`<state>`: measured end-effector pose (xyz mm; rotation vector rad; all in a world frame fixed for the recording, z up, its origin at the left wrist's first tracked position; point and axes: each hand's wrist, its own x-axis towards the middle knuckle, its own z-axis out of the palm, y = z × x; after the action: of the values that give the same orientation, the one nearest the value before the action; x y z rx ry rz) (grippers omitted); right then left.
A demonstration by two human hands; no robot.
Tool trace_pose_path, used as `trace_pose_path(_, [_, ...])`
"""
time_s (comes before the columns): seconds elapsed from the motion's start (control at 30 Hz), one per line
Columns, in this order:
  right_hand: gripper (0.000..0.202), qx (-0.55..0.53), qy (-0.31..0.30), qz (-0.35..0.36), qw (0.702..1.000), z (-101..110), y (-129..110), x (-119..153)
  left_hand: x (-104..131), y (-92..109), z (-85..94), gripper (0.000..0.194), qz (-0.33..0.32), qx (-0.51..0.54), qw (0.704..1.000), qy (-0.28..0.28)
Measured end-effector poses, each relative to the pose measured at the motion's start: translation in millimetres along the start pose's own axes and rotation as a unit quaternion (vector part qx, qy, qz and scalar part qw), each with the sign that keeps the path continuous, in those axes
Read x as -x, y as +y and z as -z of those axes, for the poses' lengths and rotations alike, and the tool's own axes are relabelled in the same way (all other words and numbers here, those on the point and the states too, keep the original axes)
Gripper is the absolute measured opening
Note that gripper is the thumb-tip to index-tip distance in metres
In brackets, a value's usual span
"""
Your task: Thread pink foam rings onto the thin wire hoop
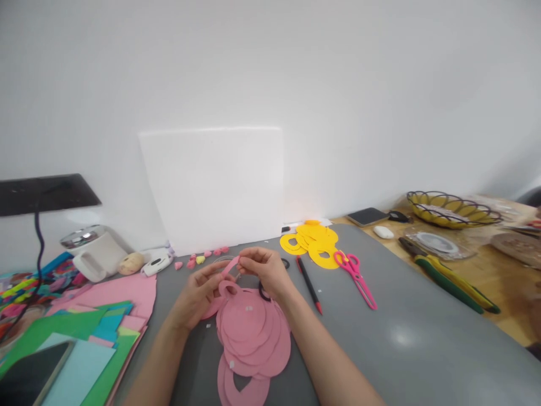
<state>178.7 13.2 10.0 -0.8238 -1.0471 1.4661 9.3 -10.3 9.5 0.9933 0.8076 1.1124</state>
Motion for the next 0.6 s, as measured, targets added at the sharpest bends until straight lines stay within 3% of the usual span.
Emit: trace_pose_path(0.6, [0.021, 0.043, -0.008, 0.026, 0.999, -2.0, 4.6, 0.9, 0.3, 1.3, -3.0, 0.028, -0.002, -0.026, 1.0, 0.009])
